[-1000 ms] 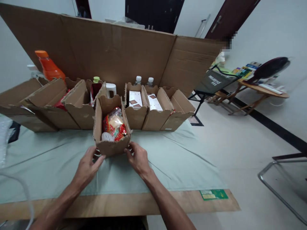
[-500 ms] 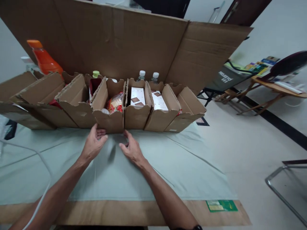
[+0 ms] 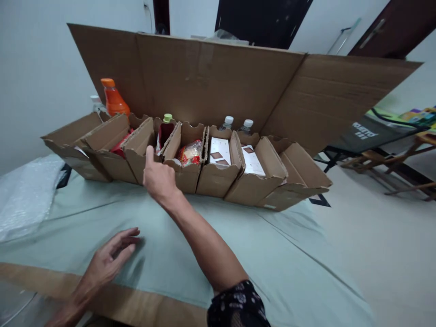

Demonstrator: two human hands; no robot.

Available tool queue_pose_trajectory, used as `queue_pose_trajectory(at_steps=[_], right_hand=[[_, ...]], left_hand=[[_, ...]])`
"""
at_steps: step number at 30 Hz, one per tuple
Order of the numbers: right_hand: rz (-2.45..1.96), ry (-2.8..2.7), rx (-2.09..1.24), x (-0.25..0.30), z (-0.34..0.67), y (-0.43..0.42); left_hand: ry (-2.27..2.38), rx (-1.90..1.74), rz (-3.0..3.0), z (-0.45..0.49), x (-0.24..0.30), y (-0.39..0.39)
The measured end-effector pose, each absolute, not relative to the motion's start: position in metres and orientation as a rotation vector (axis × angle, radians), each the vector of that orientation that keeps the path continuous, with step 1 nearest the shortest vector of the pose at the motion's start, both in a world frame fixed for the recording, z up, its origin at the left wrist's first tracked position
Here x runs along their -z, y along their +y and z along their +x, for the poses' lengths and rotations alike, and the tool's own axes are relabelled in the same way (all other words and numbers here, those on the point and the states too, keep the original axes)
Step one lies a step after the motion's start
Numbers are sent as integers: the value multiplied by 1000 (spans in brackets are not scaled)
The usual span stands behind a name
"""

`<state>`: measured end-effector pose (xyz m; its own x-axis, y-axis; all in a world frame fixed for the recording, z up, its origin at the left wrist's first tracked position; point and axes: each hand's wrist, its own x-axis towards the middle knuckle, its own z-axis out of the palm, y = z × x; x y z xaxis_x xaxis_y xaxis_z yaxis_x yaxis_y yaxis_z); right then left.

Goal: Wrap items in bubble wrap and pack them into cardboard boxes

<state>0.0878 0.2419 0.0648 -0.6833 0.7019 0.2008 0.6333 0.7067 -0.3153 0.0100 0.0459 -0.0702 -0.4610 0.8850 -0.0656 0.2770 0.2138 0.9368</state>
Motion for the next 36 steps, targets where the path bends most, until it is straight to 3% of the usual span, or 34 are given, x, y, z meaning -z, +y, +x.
queue_pose_trajectory(at_steps=[3, 8, 16, 20, 24, 28, 36], right_hand=[[-1218, -2583, -186, -78, 58, 255], [-947, -2553, -188, -53, 95, 217], [-650, -2254, -472, -57, 233, 111], [-848, -2070, -540, -44, 295, 98], [-1015, -1792, -827, -15, 340, 95], [-1020, -2046, -1026, 13, 341, 84], [-993, -2078, -914, 30, 322, 108]], left_hand=[[1937, -1280, 1001, -10, 69, 27], [2012, -1460, 894, -33, 62, 14], [1933, -1665, 823, -33, 66, 14], [1830, -1664, 965, -26, 68, 9], [1709, -1560, 1013, -19, 63, 9], [1679, -1487, 995, -14, 61, 16], [1614, -1532, 986, -40, 41, 52]])
